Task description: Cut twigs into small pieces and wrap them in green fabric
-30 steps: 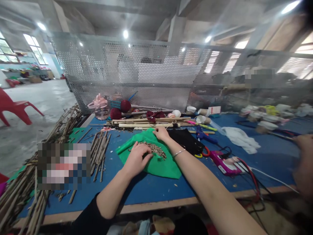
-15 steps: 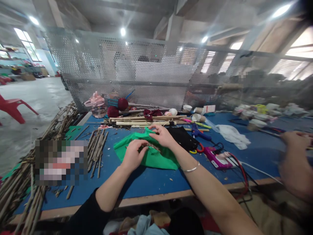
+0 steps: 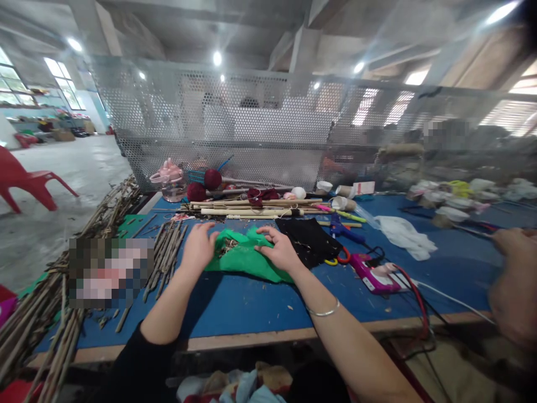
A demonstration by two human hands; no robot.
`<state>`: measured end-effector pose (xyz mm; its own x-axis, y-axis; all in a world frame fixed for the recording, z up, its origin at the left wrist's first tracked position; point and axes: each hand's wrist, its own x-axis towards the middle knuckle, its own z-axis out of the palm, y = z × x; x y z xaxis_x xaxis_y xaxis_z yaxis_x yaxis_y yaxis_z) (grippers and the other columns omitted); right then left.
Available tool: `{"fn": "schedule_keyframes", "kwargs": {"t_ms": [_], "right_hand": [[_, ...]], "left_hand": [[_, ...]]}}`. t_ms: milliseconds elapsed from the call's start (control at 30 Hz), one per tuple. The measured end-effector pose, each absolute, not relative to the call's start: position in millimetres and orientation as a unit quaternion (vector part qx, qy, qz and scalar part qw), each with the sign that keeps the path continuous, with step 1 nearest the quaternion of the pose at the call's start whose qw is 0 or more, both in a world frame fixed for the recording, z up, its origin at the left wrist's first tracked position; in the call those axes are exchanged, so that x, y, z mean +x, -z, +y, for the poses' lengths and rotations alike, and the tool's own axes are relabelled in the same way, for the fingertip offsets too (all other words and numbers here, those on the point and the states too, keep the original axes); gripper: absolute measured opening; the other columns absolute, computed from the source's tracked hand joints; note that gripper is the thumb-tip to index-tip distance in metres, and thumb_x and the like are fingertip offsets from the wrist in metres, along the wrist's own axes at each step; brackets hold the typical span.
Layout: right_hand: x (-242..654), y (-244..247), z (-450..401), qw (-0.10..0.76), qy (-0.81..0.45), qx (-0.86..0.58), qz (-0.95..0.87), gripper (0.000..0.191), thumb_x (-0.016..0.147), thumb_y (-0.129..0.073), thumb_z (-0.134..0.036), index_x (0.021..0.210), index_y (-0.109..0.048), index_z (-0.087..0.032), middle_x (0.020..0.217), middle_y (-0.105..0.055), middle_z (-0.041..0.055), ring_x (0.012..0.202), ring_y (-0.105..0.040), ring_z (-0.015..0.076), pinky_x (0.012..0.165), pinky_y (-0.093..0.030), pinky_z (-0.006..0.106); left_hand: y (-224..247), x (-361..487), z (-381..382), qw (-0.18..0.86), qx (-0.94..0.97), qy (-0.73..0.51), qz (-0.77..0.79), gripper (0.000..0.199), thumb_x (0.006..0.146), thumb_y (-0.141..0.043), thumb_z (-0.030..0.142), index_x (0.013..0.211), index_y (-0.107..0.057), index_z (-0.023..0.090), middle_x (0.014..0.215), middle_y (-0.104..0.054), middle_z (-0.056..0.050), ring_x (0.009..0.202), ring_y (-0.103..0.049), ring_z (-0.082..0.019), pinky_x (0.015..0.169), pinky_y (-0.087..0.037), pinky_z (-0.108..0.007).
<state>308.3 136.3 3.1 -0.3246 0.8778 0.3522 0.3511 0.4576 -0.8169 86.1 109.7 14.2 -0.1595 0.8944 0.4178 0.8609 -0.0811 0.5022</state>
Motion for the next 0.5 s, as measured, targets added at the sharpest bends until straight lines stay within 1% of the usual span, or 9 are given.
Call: {"fn": "schedule_keyframes", "kwargs": {"t_ms": [33, 133, 200, 267, 333, 433, 500], "right_hand": [[309, -3, 136, 0.411, -0.317, -0.413, -0.748, 0.035, 0.067, -0.064, -0.027, 0.1, -0.057, -0.019, 0.062, -0.043, -0.0051, 0.058, -0.04, 0.0104, 0.058, -0.034, 0.021], [311, -4, 135, 0.412, -0.285, -0.424, -0.754, 0.038, 0.065, -0.066, -0.028, 0.102, -0.058, -0.02, 0.059, -0.032, -0.0064, 0.055, -0.034, 0.01, 0.054, -0.03, 0.021], [312, -4, 134, 0.421, -0.266, -0.429, -0.754, 0.042, 0.065, -0.066, -0.027, 0.105, -0.057, -0.021, 0.059, -0.028, -0.0066, 0.055, -0.032, 0.01, 0.054, -0.029, 0.021], [313, -5, 133, 0.427, -0.266, -0.429, -0.751, 0.044, 0.065, -0.066, -0.027, 0.107, -0.055, -0.021, 0.061, -0.028, -0.0064, 0.056, -0.032, 0.0099, 0.054, -0.029, 0.021], [312, -6, 133, 0.426, -0.274, -0.427, -0.749, 0.045, 0.065, -0.066, -0.027, 0.107, -0.054, -0.02, 0.061, -0.029, -0.0066, 0.055, -0.032, 0.0096, 0.054, -0.029, 0.02], [309, -9, 135, 0.415, -0.285, -0.42, -0.755, 0.046, 0.065, -0.065, -0.025, 0.109, -0.053, -0.02, 0.059, -0.027, -0.0076, 0.053, -0.03, 0.0088, 0.052, -0.027, 0.02], [306, -14, 137, 0.404, -0.284, -0.406, -0.769, 0.047, 0.065, -0.061, -0.02, 0.112, -0.052, -0.02, 0.058, -0.029, -0.0078, 0.052, -0.03, 0.0085, 0.052, -0.028, 0.019]], "left_hand": [[-11, 74, 108, -0.001, 0.642, -0.29, 0.709, 0.032, 0.081, -0.047, 0.024, 0.107, -0.059, 0.01, 0.105, -0.059, -0.019, 0.094, -0.059, -0.025, 0.085, -0.044, -0.036], [0, 54, 101, 0.011, 0.618, -0.128, 0.775, 0.029, 0.078, -0.05, 0.028, 0.097, -0.064, 0.01, 0.097, -0.06, -0.021, 0.087, -0.061, -0.031, 0.075, -0.046, -0.041], [5, 53, 97, 0.019, 0.611, -0.085, 0.787, 0.027, 0.075, -0.053, 0.032, 0.09, -0.065, 0.012, 0.093, -0.062, -0.02, 0.085, -0.061, -0.034, 0.071, -0.046, -0.041], [4, 55, 96, 0.01, 0.609, -0.101, 0.787, 0.026, 0.076, -0.051, 0.033, 0.086, -0.066, 0.014, 0.09, -0.063, -0.019, 0.085, -0.061, -0.033, 0.069, -0.046, -0.039], [-3, 59, 99, 0.017, 0.604, -0.162, 0.78, 0.026, 0.078, -0.048, 0.034, 0.083, -0.065, 0.015, 0.084, -0.065, -0.015, 0.079, -0.062, -0.028, 0.068, -0.045, -0.035], [-19, 67, 105, 0.08, 0.607, -0.295, 0.733, 0.026, 0.078, -0.047, 0.038, 0.08, -0.062, 0.017, 0.07, -0.065, -0.005, 0.066, -0.059, -0.019, 0.062, -0.043, -0.027], [-30, 77, 110, 0.121, 0.622, -0.368, 0.681, 0.024, 0.075, -0.051, 0.038, 0.078, -0.061, 0.016, 0.067, -0.064, -0.002, 0.063, -0.057, -0.015, 0.059, -0.041, -0.024]]}}
